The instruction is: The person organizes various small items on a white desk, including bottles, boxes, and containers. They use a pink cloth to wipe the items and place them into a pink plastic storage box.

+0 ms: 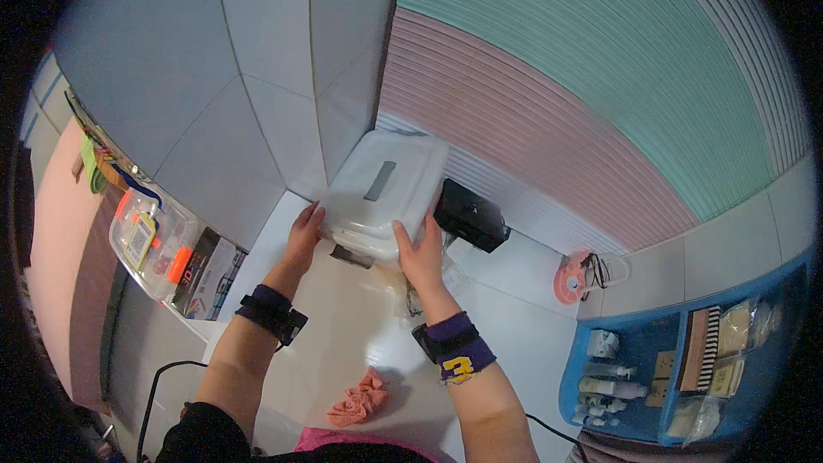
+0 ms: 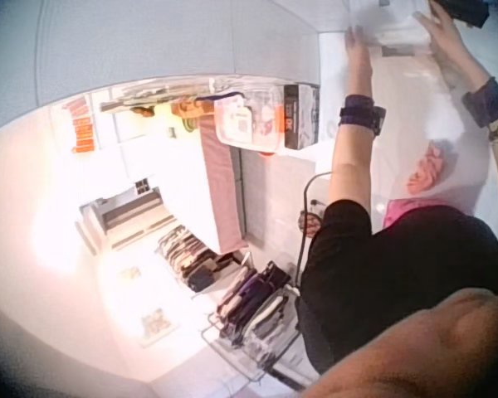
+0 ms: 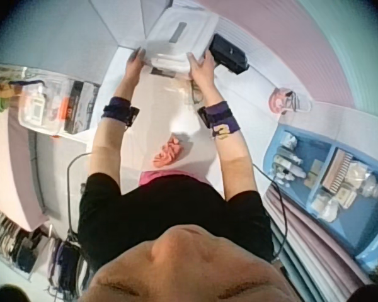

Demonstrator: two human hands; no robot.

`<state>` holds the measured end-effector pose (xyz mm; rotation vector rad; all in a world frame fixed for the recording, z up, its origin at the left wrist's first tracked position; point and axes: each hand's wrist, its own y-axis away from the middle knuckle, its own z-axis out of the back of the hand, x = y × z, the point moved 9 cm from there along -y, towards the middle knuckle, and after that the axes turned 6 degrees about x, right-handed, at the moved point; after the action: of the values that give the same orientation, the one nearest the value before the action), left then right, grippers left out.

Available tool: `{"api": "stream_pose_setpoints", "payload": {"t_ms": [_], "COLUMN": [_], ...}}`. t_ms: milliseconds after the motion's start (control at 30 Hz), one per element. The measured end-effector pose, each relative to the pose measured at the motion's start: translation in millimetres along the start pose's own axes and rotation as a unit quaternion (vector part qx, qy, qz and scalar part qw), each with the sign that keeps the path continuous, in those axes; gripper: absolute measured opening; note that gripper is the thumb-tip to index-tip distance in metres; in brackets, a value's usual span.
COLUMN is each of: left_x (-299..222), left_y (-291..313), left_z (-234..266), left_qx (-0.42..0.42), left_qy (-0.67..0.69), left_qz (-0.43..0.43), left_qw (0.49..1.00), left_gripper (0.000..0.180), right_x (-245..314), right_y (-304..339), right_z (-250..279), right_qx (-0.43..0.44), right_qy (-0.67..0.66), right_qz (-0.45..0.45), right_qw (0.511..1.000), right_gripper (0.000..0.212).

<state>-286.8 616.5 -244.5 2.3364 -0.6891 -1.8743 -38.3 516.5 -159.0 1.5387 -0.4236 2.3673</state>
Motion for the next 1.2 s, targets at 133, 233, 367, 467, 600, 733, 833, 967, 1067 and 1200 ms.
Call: {"api": "stream_pose_setpoints", "payload": {"t_ms": [133,233,367,467,600,733,833,967,1067,1200], "left_x": [-9.5,-20.3,-55.0,-79.5,-88.1,-71.7,-44.9,-3.9,23.3,96.9], "left_y": [13.6,25.8,77.6,131.0,205.6,275.4,322.8,376.0,408.7,435.9], "left_z": [-8.7,-13.2,-34.1,-53.4,-82.2,-111.8,-129.7,-149.0,-158.3,-165.4], "left_qx": [0.013,0.008,0.011,0.029,0.055,0.127,0.179,0.224,0.235,0.254], "left_qy": [0.054,0.046,0.017,0.023,-0.003,-0.022,-0.013,0.026,0.002,0.014], "left_qz": [-0.021,-0.054,-0.11,-0.152,-0.163,-0.158,-0.118,-0.017,0.051,0.094], "left_qw": [0.998,0.997,0.994,0.988,0.985,0.979,0.977,0.974,0.971,0.962], "left_gripper": [0.059,0.058,0.053,0.049,0.052,0.054,0.051,0.05,0.05,0.058], "right_x": [8.5,25.4,69.2,77.6,93.7,85.9,66.6,23.0,-19.6,-55.8], "right_y": [5.8,11.8,43.6,77.4,137.4,208.8,260.9,320.8,360.3,396.0], "right_z": [-2.4,6.1,32.6,60.4,107.1,153.7,181.9,209.3,224.1,234.8], "right_qx": [-0.014,-0.015,-0.013,-0.013,-0.007,-0.018,-0.013,0.007,0.019,0.06], "right_qy": [-0.083,-0.126,-0.164,-0.193,-0.194,-0.201,-0.212,-0.22,-0.231,-0.25], "right_qz": [-0.029,-0.028,-0.017,-0.014,-0.01,-0.04,-0.063,-0.088,-0.107,-0.104], "right_qw": [0.996,0.991,0.986,0.981,0.981,0.979,0.975,0.971,0.967,0.961], "right_gripper": [0.061,0.057,0.053,0.054,0.055,0.056,0.056,0.058,0.06,0.061]}}
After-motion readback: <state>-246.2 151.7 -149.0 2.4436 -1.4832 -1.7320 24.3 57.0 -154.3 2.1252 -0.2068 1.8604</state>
